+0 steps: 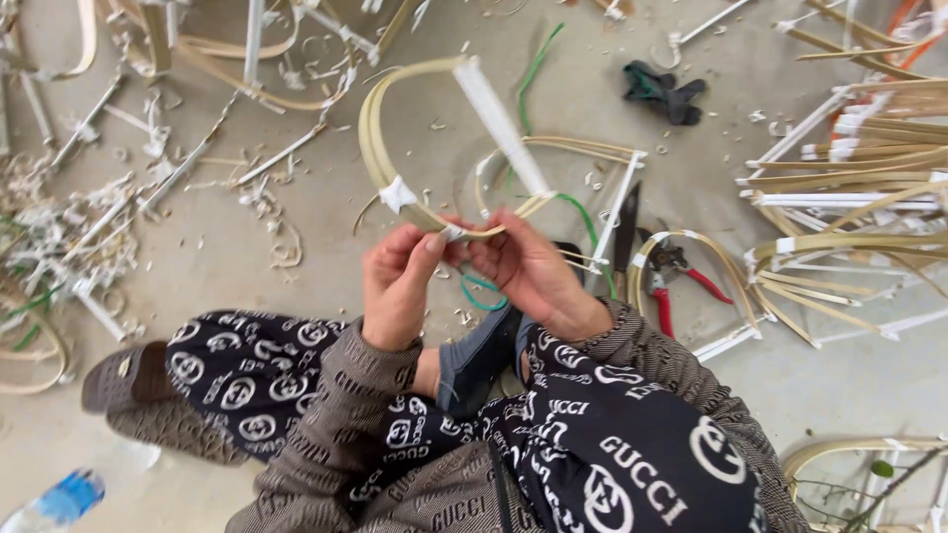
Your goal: Assembling and tying circular bamboo frame components using strips and tools on a workshop floor.
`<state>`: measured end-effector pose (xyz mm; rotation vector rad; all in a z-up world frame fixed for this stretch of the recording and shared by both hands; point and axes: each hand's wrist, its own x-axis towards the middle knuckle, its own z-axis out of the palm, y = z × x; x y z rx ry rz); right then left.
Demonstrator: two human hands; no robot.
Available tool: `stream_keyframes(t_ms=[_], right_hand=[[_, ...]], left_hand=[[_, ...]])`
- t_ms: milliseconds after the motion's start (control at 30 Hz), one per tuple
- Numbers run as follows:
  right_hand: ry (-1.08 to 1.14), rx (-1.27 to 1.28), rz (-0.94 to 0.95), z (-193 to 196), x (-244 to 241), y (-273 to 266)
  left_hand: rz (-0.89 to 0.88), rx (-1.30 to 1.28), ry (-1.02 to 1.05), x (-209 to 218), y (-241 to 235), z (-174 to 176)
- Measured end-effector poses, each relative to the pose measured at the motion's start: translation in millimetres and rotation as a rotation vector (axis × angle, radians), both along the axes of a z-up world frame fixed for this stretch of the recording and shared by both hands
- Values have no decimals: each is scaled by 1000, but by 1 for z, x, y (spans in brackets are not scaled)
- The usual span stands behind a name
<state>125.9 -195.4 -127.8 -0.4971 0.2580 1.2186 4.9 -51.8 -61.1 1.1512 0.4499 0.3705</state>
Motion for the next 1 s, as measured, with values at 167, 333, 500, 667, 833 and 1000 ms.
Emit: stream_keyframes(t_ms=[167, 333, 500, 667, 833, 1000], right_hand=[[-525, -36, -165, 58, 0, 7], [-924, -104, -368, 64, -3, -1], [-988, -178, -320, 67, -2, 2], [-710, -221, -81, 5, 8, 5], [-566, -259, 109, -52, 72, 5], [-836, -92, -232, 9, 220, 20]], left_hand=[[85, -286, -92, 3, 1, -2], [35, -402, -153, 9, 5, 10], [-1, -369, -113, 7, 10, 7], [67, -263, 106, -23, 21, -36], [103, -173, 284, -84, 28, -94], [103, -289, 549, -123, 8, -130]])
